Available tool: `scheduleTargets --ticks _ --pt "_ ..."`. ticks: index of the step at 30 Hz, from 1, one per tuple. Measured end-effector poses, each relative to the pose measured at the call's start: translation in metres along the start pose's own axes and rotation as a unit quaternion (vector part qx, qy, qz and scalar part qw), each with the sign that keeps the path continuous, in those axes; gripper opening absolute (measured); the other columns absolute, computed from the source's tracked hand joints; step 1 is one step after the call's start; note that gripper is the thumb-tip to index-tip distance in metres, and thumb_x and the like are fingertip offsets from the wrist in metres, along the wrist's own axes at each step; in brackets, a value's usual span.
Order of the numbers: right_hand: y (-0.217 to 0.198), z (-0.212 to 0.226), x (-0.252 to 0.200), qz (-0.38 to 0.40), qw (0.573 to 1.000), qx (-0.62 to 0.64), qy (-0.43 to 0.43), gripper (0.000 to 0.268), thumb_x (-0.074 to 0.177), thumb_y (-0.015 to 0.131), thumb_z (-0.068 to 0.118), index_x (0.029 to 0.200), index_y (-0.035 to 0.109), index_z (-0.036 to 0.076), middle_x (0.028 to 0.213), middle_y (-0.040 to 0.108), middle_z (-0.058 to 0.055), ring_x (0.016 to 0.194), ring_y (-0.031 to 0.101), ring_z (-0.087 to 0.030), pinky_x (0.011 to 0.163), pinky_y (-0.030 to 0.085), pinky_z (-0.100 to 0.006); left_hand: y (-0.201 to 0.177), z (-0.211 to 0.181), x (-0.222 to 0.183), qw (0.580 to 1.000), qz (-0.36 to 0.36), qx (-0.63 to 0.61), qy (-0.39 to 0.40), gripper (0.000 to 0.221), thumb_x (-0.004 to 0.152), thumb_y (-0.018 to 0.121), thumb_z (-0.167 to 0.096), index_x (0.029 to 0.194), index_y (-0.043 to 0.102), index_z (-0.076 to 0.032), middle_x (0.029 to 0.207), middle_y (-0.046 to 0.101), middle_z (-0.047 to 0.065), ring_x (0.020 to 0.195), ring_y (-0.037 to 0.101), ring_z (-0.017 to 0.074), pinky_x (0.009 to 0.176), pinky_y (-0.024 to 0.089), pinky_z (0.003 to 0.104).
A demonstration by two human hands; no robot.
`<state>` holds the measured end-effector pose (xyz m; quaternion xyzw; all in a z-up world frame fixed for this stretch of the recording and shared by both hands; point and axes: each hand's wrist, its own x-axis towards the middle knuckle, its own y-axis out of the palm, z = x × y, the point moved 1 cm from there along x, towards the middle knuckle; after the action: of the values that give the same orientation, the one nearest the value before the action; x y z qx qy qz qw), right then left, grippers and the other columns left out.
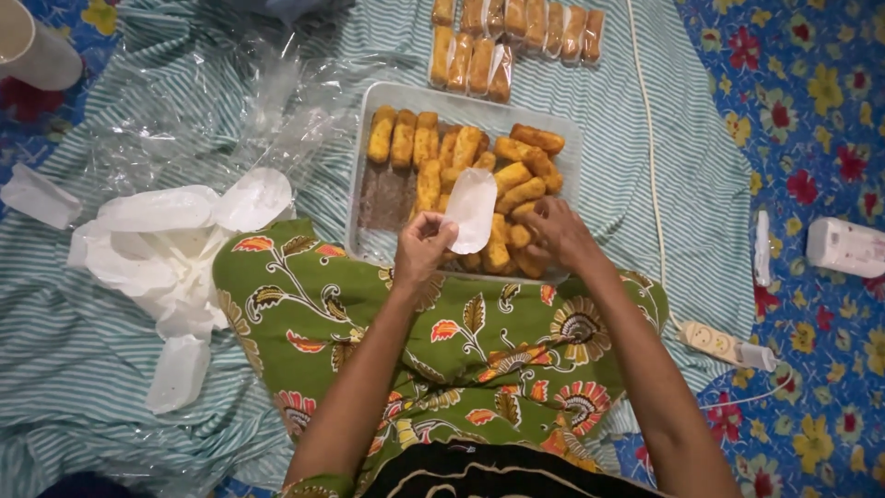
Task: Wrapping individual fried snacks in small plastic sheets for packaging
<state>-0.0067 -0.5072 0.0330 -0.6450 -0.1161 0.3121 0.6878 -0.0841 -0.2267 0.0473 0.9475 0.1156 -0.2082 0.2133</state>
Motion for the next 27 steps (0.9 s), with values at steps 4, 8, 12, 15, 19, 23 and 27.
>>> scheduleTargets --ticks 4,8,12,15,19,23,27 --pt "0.006 -0.011 -0.004 -0.016 0.999 0.028 -0.001 0.047 0.080 0.079 0.037 0.119 0.054 0.029 0.129 0.047 -0.004 0.128 0.047 -0.032 0.094 0.048 -0.048 0.000 0.004 0.001 0.999 -0.007 0.030 0.021 0.022 0.082 0.085 -0.019 0.097 0.072 -0.012 0.086 0.070 -0.001 0.078 0.063 0.0060 0.065 0.063 0.026" --pt "0.023 -0.036 -0.012 -0.057 0.990 0.127 -0.008 0.052 0.086 0.070 0.049 0.129 0.057 0.023 0.129 0.057 -0.007 0.132 0.050 -0.033 0.102 0.045 -0.050 -0.005 0.012 0.007 1.000 0.004 0.018 -0.015 0.025 0.084 0.082 -0.019 0.105 0.069 -0.012 0.093 0.071 0.002 0.078 0.069 0.0094 0.064 0.066 0.027" --pt "0.000 -0.017 -0.014 -0.130 0.955 0.266 -0.007 0.054 0.080 0.080 0.013 0.131 0.061 0.008 0.123 0.063 -0.020 0.125 0.056 -0.044 0.104 0.046 -0.054 -0.002 0.008 0.003 0.999 0.006 0.034 -0.013 0.026 0.086 0.081 -0.021 0.108 0.070 -0.012 0.095 0.072 0.001 0.079 0.068 0.0078 0.065 0.065 0.026" --pt "-0.031 0.011 -0.018 -0.167 0.908 0.381 0.047 0.049 0.080 0.087 0.010 0.124 0.066 0.007 0.115 0.067 -0.015 0.119 0.063 -0.035 0.103 0.050 -0.045 0.000 0.005 -0.001 0.998 0.017 0.060 -0.002 0.028 0.087 0.080 -0.016 0.113 0.071 -0.012 0.098 0.073 0.002 0.083 0.068 0.0073 0.067 0.064 0.025" --pt "-0.049 0.034 -0.020 -0.187 0.817 0.540 0.081 0.044 0.082 0.085 0.003 0.122 0.065 0.005 0.113 0.066 -0.005 0.112 0.064 -0.018 0.102 0.052 -0.035 0.002 0.013 0.000 0.997 0.004 0.071 0.036 0.031 0.086 0.079 -0.013 0.117 0.073 -0.011 0.101 0.074 0.004 0.085 0.068 0.0086 0.069 0.064 0.027" --pt "-0.064 0.058 -0.020 -0.191 0.765 0.604 0.114 0.046 0.085 0.083 0.003 0.126 0.062 0.006 0.108 0.065 -0.004 0.100 0.069 -0.016 0.091 0.060 -0.035 0.011 0.008 -0.006 0.992 -0.029 0.097 0.076 0.030 0.084 0.078 -0.009 0.114 0.073 -0.009 0.099 0.075 0.007 0.088 0.071 0.0146 0.073 0.063 0.031" --pt "-0.075 0.073 -0.018 -0.180 0.730 0.645 0.137 0.042 0.089 0.079 0.005 0.127 0.061 0.006 0.106 0.065 -0.003 0.094 0.070 -0.016 0.083 0.062 -0.034 0.006 0.026 0.006 0.981 -0.044 0.132 0.134 0.028 0.082 0.080 -0.007 0.109 0.074 -0.008 0.098 0.075 0.011 0.089 0.074 0.0207 0.075 0.061 0.032"
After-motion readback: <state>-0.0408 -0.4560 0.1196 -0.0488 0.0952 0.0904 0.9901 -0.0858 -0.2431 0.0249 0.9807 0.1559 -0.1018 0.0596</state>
